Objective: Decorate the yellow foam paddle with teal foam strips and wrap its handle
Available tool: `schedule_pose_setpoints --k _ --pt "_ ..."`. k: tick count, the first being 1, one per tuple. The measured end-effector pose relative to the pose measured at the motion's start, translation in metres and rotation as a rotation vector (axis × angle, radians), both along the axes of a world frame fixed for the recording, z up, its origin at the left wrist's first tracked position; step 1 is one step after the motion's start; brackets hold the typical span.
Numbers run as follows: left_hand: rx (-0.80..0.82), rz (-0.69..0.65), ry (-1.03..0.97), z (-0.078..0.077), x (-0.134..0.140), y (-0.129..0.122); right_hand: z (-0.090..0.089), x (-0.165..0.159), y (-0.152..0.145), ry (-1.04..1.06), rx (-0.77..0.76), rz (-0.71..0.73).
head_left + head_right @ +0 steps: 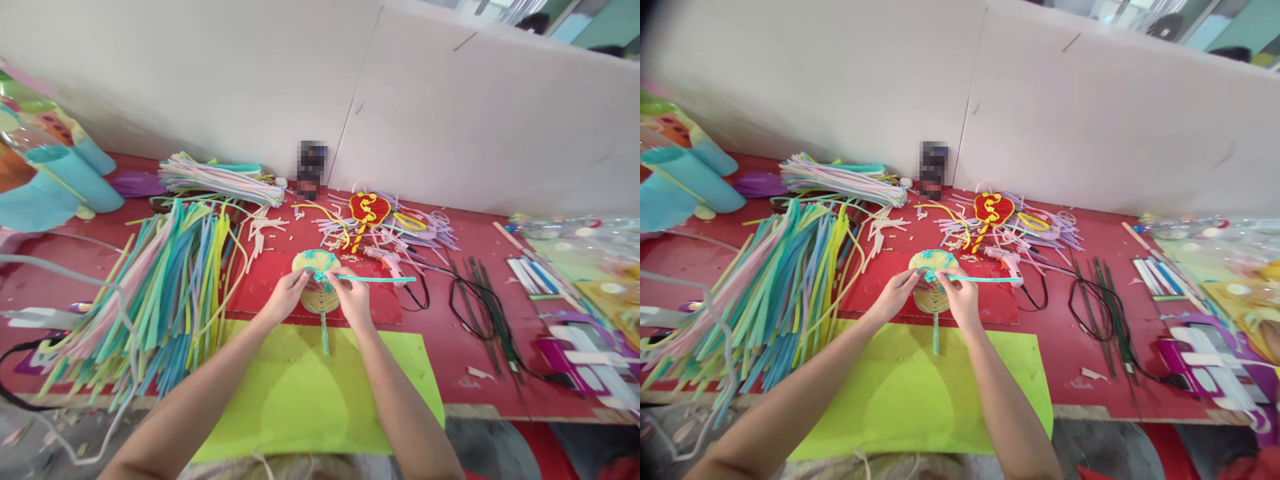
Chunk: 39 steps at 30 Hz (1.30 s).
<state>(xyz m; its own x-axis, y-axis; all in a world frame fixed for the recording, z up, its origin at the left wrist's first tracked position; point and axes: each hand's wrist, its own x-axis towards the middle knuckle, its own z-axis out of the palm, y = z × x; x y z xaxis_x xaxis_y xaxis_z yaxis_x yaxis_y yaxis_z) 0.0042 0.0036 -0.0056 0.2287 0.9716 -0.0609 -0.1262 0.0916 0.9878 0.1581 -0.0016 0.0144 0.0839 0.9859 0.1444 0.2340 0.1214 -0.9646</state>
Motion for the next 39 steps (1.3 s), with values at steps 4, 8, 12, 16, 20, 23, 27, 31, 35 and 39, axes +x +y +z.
schedule_pose_setpoints --k 4,8,12,16,20,23,27,31,35,39 --pt "0.054 -0.034 0.046 0.0047 -0.0021 -0.0023 0.0014 0.0006 -0.0008 -0.026 0.060 0.059" --pt "0.122 -0.034 0.086 0.0077 -0.0037 -0.0044 0.0009 0.0025 -0.0004 -0.027 0.064 0.097" --pt "0.113 0.030 0.103 0.0062 -0.0050 -0.0031 -0.0027 0.0031 0.0013 0.095 -0.039 0.075" --pt "0.102 0.054 0.109 0.0056 -0.0062 -0.0020 -0.0043 0.0013 0.0023 0.127 -0.062 0.038" --pt "0.092 0.048 0.094 0.0060 -0.0068 -0.0015 -0.0019 -0.0004 0.0014 0.100 -0.057 0.021" --pt "0.091 0.056 0.089 0.0059 -0.0066 -0.0017 0.0004 -0.0014 0.0012 0.085 -0.052 0.030" --pt "0.086 0.055 0.081 0.0040 -0.0059 -0.0031 0.0002 -0.0027 0.0028 0.123 -0.045 0.035" --pt "0.077 0.053 0.078 0.0028 -0.0058 -0.0045 -0.0025 -0.0036 0.0043 0.135 -0.058 0.035" --pt "0.080 0.057 0.073 0.0053 -0.0058 -0.0041 -0.0048 -0.0038 0.0045 0.120 -0.052 0.023" --pt "0.060 0.041 0.045 0.0080 -0.0056 -0.0020 -0.0044 -0.0024 0.0041 0.109 -0.041 -0.008"
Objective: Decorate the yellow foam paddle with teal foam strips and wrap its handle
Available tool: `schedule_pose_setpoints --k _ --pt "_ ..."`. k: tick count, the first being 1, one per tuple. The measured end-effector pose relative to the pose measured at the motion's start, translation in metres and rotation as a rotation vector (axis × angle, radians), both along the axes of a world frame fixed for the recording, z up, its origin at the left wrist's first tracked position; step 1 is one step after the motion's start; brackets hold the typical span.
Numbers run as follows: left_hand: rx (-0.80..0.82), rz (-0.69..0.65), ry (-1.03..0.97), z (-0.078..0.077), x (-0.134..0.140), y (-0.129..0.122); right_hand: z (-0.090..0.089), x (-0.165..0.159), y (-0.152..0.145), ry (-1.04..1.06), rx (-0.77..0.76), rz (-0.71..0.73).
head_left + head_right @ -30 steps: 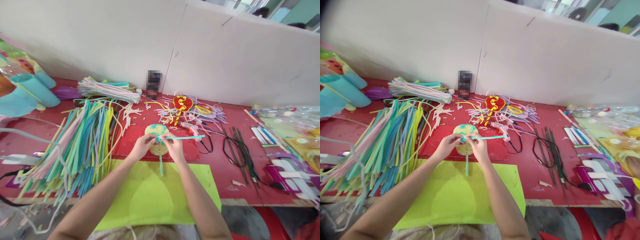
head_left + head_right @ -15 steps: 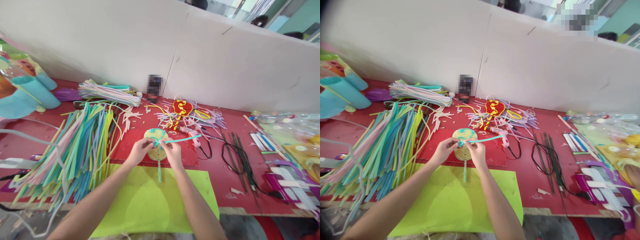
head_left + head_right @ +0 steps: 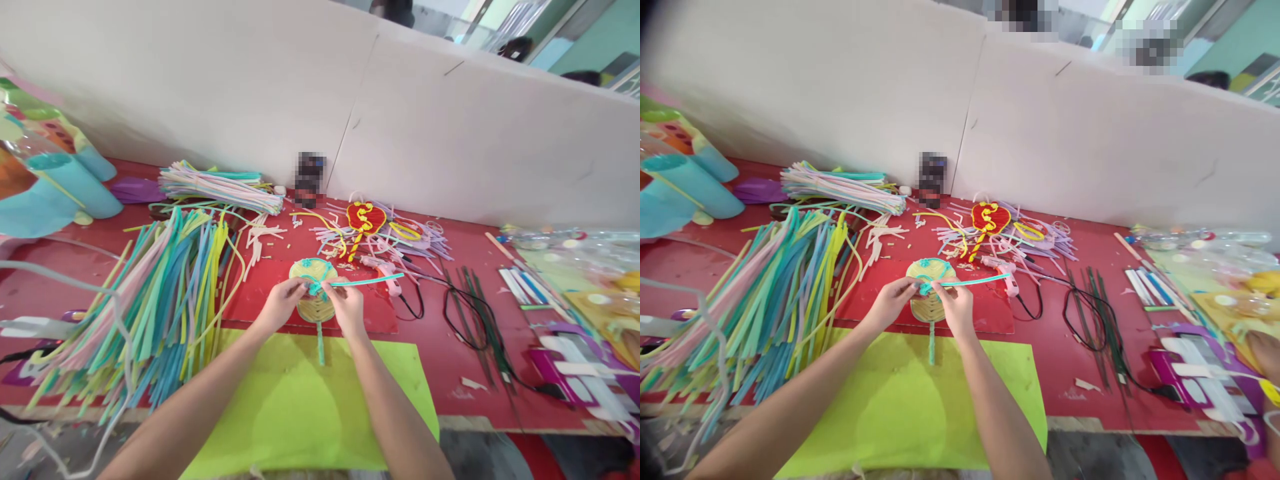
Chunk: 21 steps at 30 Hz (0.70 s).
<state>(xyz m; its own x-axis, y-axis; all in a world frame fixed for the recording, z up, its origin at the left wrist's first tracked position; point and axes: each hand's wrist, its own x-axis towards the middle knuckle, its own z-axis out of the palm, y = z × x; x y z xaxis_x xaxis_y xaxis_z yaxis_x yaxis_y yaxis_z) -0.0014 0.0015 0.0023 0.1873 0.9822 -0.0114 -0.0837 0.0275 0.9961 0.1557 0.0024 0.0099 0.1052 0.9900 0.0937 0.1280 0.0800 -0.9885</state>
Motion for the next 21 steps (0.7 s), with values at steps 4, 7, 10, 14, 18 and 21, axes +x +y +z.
schedule_pose_setpoints --k 4,7,10,14,18,21 --pt "-0.031 -0.071 -0.059 -0.0004 -0.0014 0.0016 0.0023 0.0024 -0.0015 -0.030 0.022 -0.010" --pt "-0.016 -0.127 -0.052 -0.0031 -0.0028 0.0022 0.0021 0.0029 -0.0035 -0.055 0.039 -0.017" --pt "0.007 -0.109 -0.024 -0.0056 -0.0033 0.0024 -0.0003 0.0017 -0.0053 -0.053 0.036 -0.013" --pt "0.014 -0.092 -0.015 -0.0052 -0.0029 0.0014 -0.0039 0.0006 -0.0064 -0.033 0.046 -0.016" --pt "-0.018 -0.114 -0.047 -0.0051 -0.0029 0.0010 -0.0057 0.0019 -0.0054 -0.058 0.090 -0.010" --pt "-0.051 -0.101 -0.078 -0.0076 -0.0028 0.0020 -0.0059 0.0029 -0.0044 -0.110 0.106 0.004"
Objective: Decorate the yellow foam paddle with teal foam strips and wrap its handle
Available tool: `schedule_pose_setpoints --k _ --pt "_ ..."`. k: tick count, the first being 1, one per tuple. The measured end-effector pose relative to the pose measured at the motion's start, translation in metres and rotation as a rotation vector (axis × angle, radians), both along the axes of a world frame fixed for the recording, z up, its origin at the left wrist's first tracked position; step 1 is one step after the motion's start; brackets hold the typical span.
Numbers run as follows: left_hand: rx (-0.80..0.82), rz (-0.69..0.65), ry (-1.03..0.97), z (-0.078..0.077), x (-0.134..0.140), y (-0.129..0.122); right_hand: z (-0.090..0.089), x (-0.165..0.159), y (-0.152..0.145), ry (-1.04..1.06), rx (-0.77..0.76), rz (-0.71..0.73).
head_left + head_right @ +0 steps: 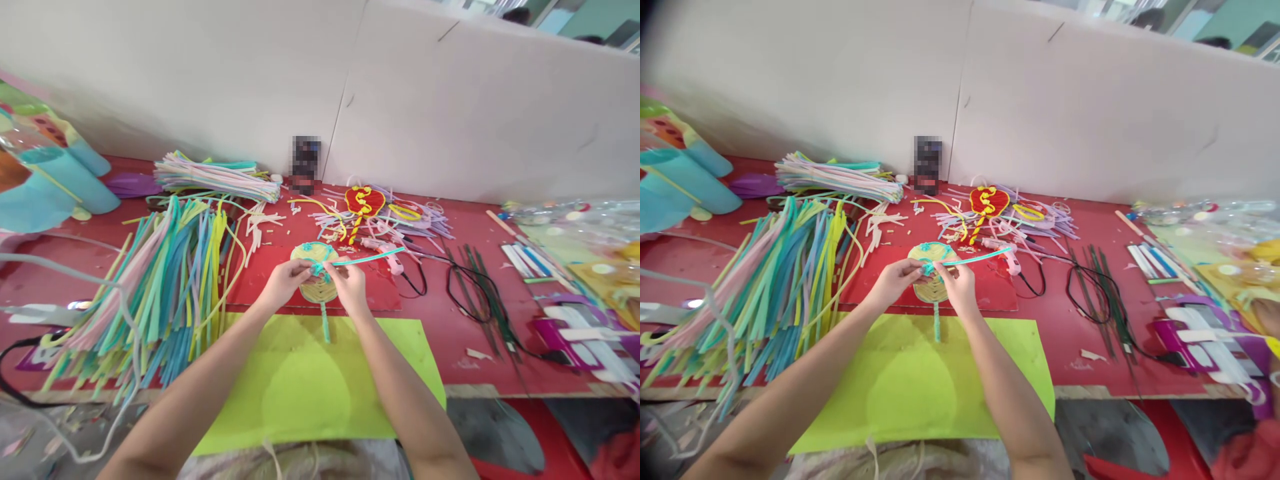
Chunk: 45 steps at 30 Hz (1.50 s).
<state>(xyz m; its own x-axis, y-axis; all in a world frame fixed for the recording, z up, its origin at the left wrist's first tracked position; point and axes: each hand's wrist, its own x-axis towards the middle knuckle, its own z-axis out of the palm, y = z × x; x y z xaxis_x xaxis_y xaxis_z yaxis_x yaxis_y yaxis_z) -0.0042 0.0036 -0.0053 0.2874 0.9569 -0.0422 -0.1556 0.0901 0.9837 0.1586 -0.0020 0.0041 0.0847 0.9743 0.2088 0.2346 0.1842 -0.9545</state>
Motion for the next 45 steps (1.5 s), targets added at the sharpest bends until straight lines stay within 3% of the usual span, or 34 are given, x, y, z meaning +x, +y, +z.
schedule_pose_setpoints --k 5,9,15,20,45 --pt "0.008 -0.012 0.015 -0.003 0.000 0.002 0.001 0.000 0.000 -0.089 0.049 -0.020" --pt "0.077 0.054 0.113 -0.004 0.000 0.002 0.002 -0.001 -0.001 -0.077 0.071 0.000" --pt "0.022 0.205 0.078 -0.002 -0.002 0.003 -0.004 -0.005 0.000 0.052 -0.090 0.077" --pt "-0.003 0.269 -0.004 -0.001 -0.003 0.004 -0.005 -0.009 -0.002 0.020 -0.136 0.162" --pt "0.044 0.262 0.181 -0.005 -0.006 0.006 -0.005 -0.006 -0.003 0.105 -0.192 0.170"
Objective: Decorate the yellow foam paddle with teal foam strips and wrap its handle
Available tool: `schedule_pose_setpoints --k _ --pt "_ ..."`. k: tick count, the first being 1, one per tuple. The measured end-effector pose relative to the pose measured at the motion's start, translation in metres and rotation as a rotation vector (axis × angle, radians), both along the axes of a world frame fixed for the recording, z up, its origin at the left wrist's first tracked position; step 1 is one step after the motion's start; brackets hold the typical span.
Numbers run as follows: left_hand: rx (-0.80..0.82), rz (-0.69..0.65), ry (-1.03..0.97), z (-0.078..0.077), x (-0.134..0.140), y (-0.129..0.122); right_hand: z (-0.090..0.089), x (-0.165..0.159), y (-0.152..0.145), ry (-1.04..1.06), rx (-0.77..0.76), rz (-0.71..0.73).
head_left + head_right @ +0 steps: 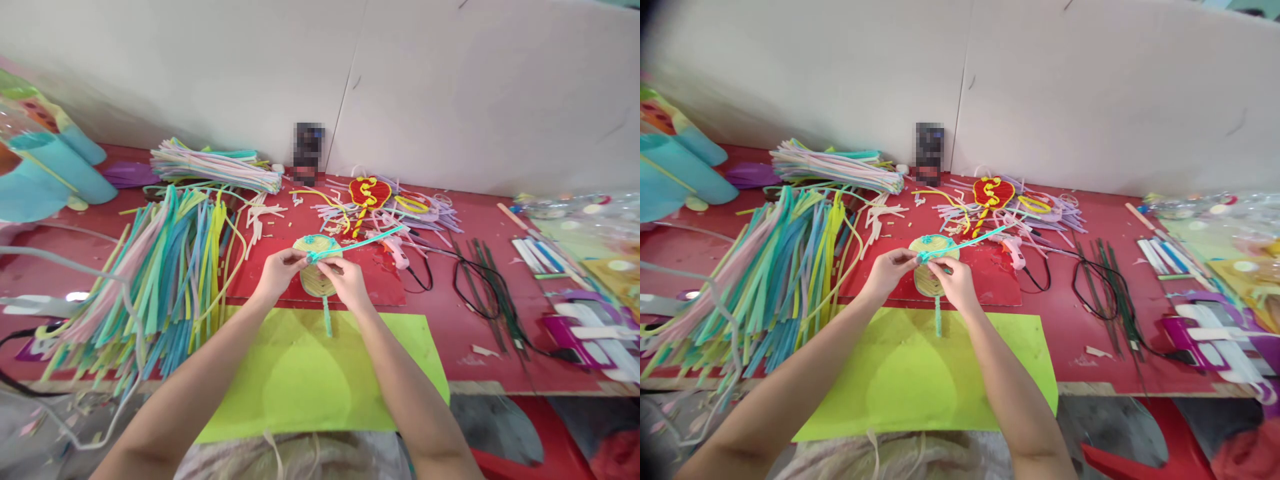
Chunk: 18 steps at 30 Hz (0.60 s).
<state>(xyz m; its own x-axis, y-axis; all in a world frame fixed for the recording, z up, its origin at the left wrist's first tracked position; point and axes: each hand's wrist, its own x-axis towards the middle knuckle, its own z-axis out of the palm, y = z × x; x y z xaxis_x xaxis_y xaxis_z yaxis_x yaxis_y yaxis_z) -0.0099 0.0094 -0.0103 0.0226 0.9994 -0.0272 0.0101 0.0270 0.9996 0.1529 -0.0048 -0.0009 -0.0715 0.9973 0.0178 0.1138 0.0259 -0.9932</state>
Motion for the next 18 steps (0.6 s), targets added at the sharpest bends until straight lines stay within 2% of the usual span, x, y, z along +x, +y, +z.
schedule_pose_setpoints --k 10,14,18 --pt "-0.021 -0.016 0.018 0.0021 -0.0009 -0.0006 0.0043 0.0034 0.0008 -0.043 0.020 0.033" --pt "-0.014 -0.054 0.033 0.0020 -0.0002 -0.0009 0.0061 0.0025 0.0011 0.040 -0.025 0.013" --pt "0.021 -0.086 0.051 0.0003 0.0008 -0.0009 0.0040 0.0016 0.0021 0.009 -0.019 -0.036"
